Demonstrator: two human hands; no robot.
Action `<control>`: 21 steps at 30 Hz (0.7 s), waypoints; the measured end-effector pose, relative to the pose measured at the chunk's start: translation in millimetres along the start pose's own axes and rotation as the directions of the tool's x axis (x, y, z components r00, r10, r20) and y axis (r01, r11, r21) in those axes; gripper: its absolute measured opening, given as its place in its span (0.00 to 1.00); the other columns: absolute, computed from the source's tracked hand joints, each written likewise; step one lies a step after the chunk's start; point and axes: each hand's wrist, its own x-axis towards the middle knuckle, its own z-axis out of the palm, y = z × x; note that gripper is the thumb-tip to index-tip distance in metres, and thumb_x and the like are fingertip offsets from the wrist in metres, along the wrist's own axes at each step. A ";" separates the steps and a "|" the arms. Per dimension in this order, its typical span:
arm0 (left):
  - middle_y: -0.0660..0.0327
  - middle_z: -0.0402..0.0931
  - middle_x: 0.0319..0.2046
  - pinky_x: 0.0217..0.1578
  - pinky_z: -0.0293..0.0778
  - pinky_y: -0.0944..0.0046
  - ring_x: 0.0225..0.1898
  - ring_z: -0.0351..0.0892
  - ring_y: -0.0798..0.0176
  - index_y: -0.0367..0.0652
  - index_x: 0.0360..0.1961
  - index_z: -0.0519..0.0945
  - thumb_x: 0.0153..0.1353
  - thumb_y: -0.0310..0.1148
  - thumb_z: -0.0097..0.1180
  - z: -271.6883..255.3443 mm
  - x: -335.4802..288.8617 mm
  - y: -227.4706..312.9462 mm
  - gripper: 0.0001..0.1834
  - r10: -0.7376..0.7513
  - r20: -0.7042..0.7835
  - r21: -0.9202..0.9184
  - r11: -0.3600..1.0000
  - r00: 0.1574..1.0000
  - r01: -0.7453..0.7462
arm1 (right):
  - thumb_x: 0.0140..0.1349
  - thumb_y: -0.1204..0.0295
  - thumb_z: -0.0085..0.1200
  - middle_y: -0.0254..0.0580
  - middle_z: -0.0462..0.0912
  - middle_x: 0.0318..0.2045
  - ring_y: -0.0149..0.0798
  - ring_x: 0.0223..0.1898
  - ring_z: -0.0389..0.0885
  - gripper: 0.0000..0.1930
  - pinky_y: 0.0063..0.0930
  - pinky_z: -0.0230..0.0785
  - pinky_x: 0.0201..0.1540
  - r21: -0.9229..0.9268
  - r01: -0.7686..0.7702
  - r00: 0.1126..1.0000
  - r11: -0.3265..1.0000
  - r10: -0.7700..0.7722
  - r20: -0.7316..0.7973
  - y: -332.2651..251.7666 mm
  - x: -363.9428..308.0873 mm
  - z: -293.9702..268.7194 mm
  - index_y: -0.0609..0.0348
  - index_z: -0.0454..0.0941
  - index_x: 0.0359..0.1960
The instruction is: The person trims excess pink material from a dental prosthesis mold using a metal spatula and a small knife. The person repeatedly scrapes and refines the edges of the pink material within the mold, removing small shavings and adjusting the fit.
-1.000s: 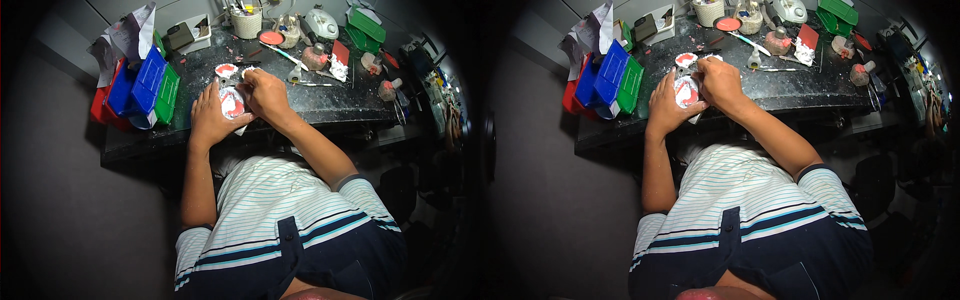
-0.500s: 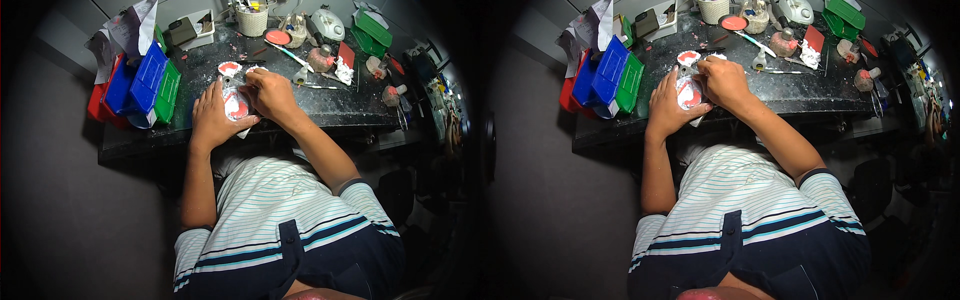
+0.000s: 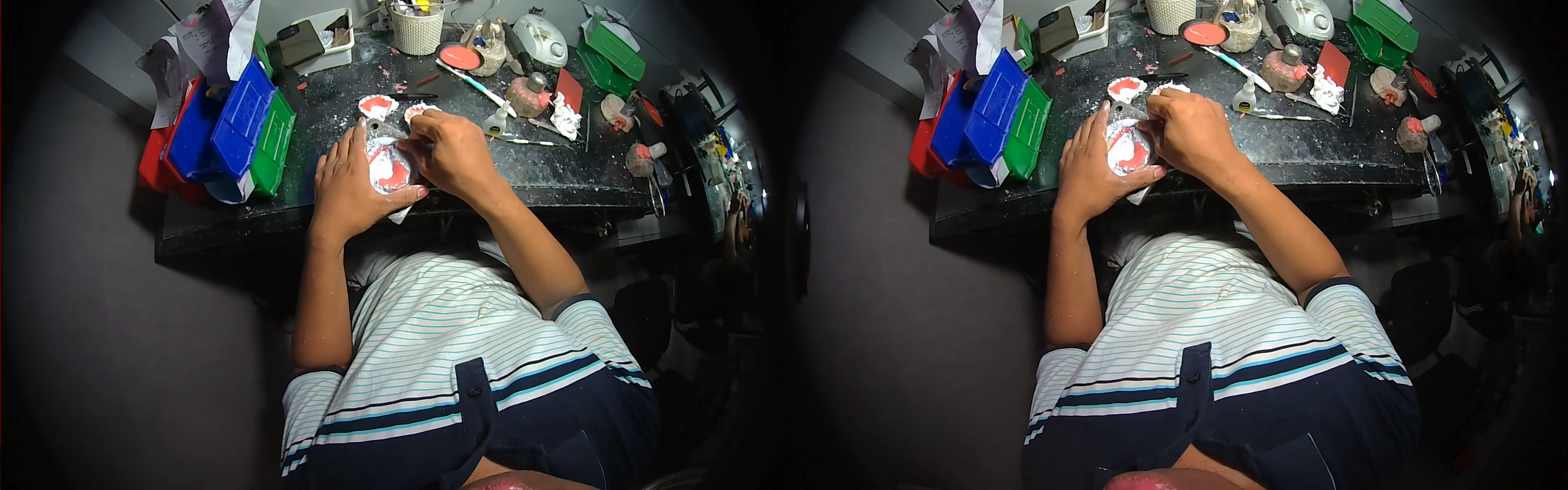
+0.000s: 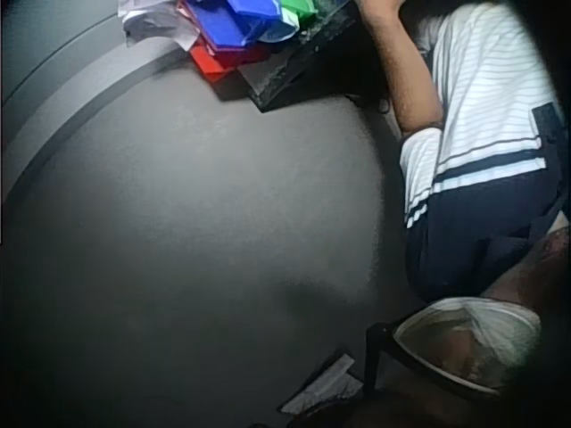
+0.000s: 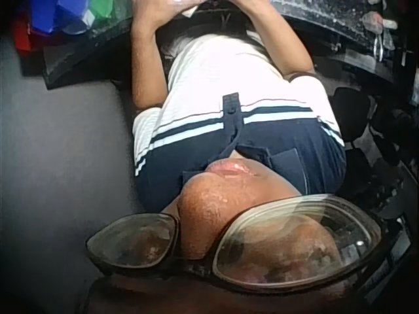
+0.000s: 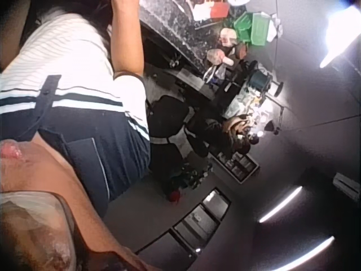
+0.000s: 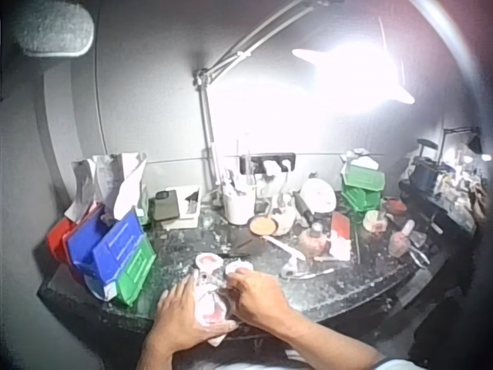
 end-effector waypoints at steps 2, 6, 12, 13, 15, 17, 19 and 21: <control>0.37 0.70 0.73 0.75 0.63 0.42 0.74 0.70 0.38 0.28 0.79 0.61 0.39 0.69 0.83 0.9 0.5 -0.1 0.76 0.007 -0.005 0.000 1.000 1.000 -0.007 | 0.59 0.70 0.75 0.47 0.83 0.31 0.58 0.33 0.85 0.14 0.48 0.75 0.36 -0.003 -0.004 1.000 1.000 0.004 0.008 0.7 0.3 1.3 0.62 0.79 0.30; 0.37 0.68 0.74 0.76 0.61 0.40 0.75 0.68 0.37 0.28 0.79 0.61 0.40 0.71 0.81 -1.1 1.2 -0.3 0.76 0.009 0.014 -0.016 1.000 1.000 -0.009 | 0.61 0.69 0.73 0.45 0.84 0.33 0.58 0.34 0.86 0.11 0.49 0.75 0.36 -0.040 0.006 0.999 0.999 -0.007 -0.034 -1.9 -2.2 6.0 0.60 0.81 0.31; 0.40 0.68 0.75 0.75 0.61 0.39 0.76 0.68 0.40 0.30 0.80 0.60 0.41 0.69 0.80 0.1 2.9 -6.1 0.75 0.026 0.026 -0.009 1.000 0.999 -0.026 | 0.65 0.67 0.66 0.44 0.86 0.35 0.56 0.36 0.88 0.07 0.50 0.79 0.38 -0.086 -0.054 0.991 0.995 0.043 -0.127 -9.9 -11.1 18.7 0.55 0.85 0.35; 0.41 0.69 0.75 0.75 0.61 0.39 0.76 0.68 0.41 0.31 0.80 0.61 0.41 0.68 0.81 -1.3 3.1 -5.7 0.74 0.035 0.024 -0.008 0.999 0.999 -0.035 | 0.65 0.67 0.65 0.44 0.86 0.35 0.55 0.36 0.88 0.06 0.50 0.79 0.38 -0.088 -0.056 0.989 0.995 0.043 -0.140 -10.7 -12.0 19.3 0.55 0.86 0.35; 0.41 0.69 0.74 0.75 0.62 0.39 0.76 0.69 0.41 0.30 0.79 0.61 0.41 0.69 0.81 -0.9 2.8 -7.2 0.74 0.033 0.029 -0.008 0.999 0.999 -0.033 | 0.65 0.68 0.65 0.44 0.86 0.35 0.55 0.37 0.88 0.06 0.50 0.79 0.38 -0.114 -0.047 0.988 0.992 0.029 -0.150 -9.4 -12.2 22.0 0.55 0.86 0.36; 0.41 0.69 0.74 0.74 0.62 0.39 0.75 0.69 0.41 0.30 0.79 0.61 0.41 0.69 0.81 -0.7 4.1 -7.9 0.75 0.031 0.034 -0.006 0.999 0.999 -0.031 | 0.65 0.68 0.65 0.44 0.86 0.35 0.55 0.37 0.88 0.05 0.50 0.79 0.39 -0.138 -0.038 0.987 0.990 0.015 -0.162 -7.1 -9.7 25.2 0.55 0.86 0.36; 0.40 0.69 0.74 0.74 0.62 0.39 0.75 0.69 0.40 0.28 0.79 0.61 0.40 0.70 0.81 -2.4 5.6 -7.6 0.75 0.020 0.052 -0.029 0.999 0.998 -0.019 | 0.65 0.68 0.69 0.42 0.84 0.33 0.55 0.34 0.87 0.07 0.49 0.78 0.37 -0.170 -0.101 0.966 0.980 0.055 -0.254 -5.8 -7.0 27.2 0.53 0.83 0.34; 0.39 0.69 0.74 0.75 0.62 0.39 0.75 0.69 0.40 0.27 0.79 0.60 0.40 0.71 0.80 -2.3 3.7 -4.2 0.76 0.022 0.039 -0.025 0.999 0.999 -0.022 | 0.64 0.68 0.70 0.43 0.84 0.33 0.55 0.35 0.87 0.08 0.49 0.77 0.37 -0.146 -0.078 0.963 0.986 0.036 -0.268 -4.9 -7.6 27.7 0.54 0.82 0.34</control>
